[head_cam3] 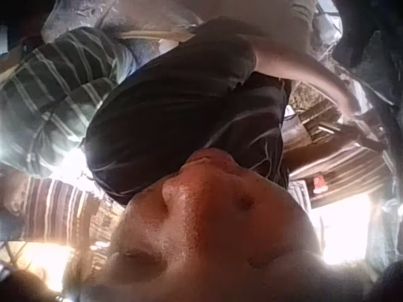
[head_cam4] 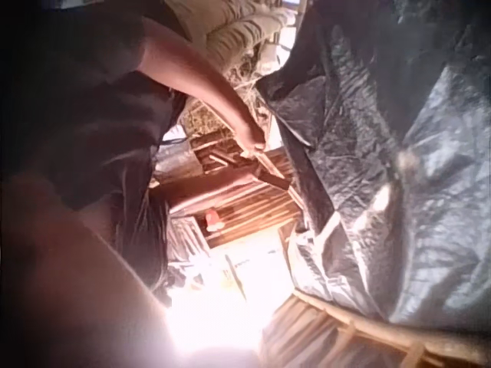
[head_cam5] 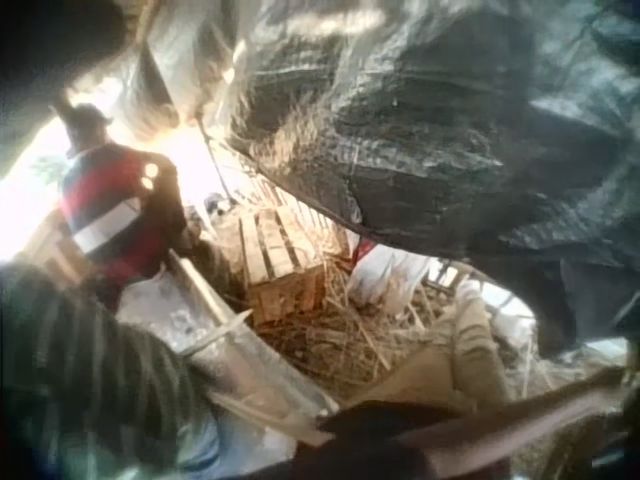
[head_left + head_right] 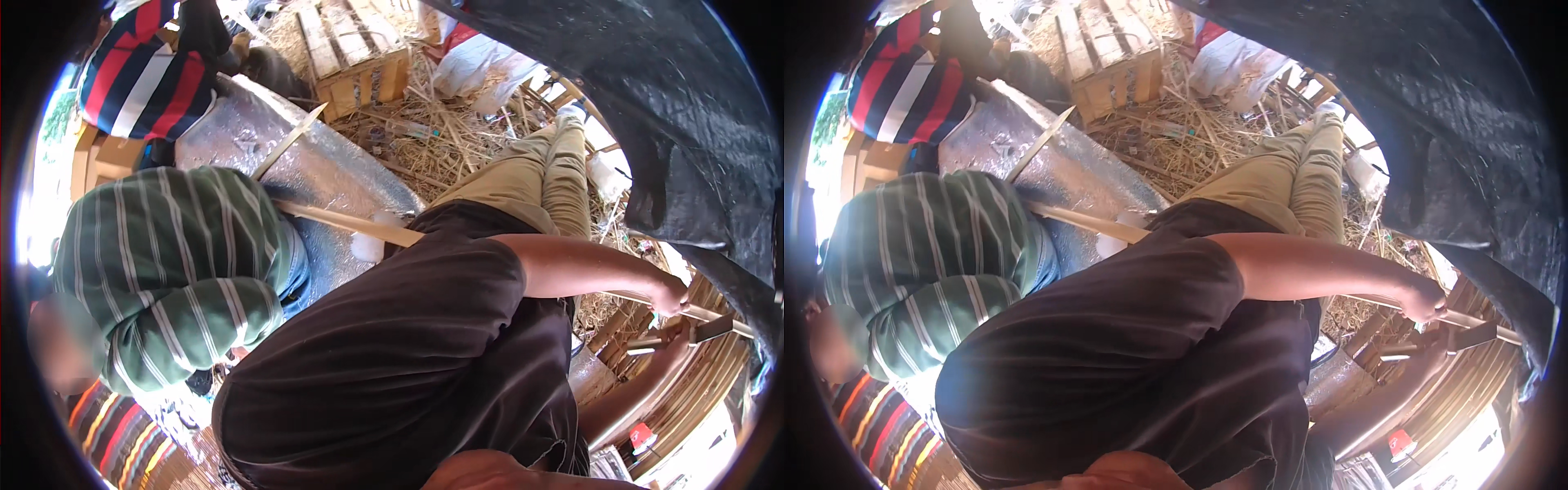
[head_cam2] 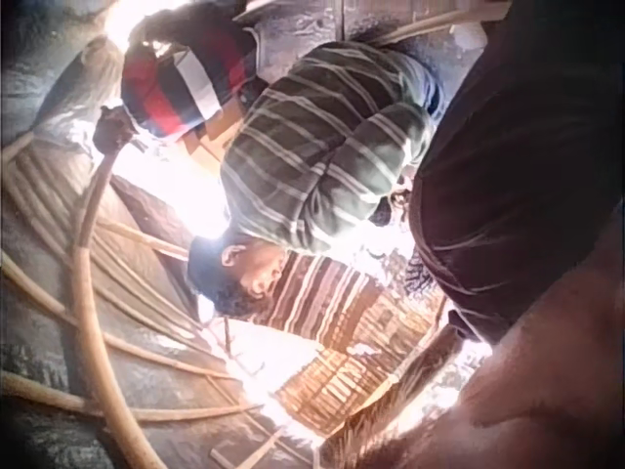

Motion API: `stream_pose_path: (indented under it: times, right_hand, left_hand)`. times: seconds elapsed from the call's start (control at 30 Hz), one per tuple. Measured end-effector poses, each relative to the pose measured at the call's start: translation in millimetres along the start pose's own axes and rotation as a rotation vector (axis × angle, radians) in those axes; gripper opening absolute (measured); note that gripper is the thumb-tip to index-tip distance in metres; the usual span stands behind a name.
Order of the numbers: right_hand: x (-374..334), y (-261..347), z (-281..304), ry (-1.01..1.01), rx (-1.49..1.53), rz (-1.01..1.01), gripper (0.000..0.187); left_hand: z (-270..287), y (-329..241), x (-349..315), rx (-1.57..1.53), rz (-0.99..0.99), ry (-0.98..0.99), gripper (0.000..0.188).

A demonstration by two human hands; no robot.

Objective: The person scrapes a bamboo pole with a metal tool, rotating the pole to remove the outer layer while sitting in a workshop area.

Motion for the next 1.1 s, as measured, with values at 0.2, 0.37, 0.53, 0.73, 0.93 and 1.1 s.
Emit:
stream_pose_path:
  times: [0.2,0.37,0.53,0.73,0.93,1.1]
  right_hand:
    - [-133,81,-91,-0.179,0.423,-0.248,0.022]
    - [-109,26,-97,-0.096,0.527,-0.250,0.020]
    - [-122,40,-73,-0.124,0.521,-0.263,0.018]
    - [-133,47,-66,-0.080,0.597,-0.280,0.025]
    - [-156,42,-56,-0.100,0.599,-0.276,0.029]
    - [-169,40,-50,-0.126,0.606,-0.291,0.028]
  left_hand:
    - [0,5,-20,-0.226,0.055,-0.001,0.029]
    - [10,0,-32,-0.424,0.190,0.018,0.037]
    - [14,12,-16,-0.020,0.104,-0.018,0.048]
    - [12,4,-23,-0.113,0.238,-0.024,0.047]
    - [-5,24,-45,-0.421,0.252,0.138,0.044]
    - [-8,27,-67,-0.531,0.261,0.187,0.042]
Point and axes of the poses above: each hand's wrist, its own x-axis towards the middle knuckle, its own z-axis out of the back of the hand, y = z × x, the point moved 6 cm from there along x, towards the middle knuckle, and after that the axes turned 4 degrees about -x, right-handed, at the moved point
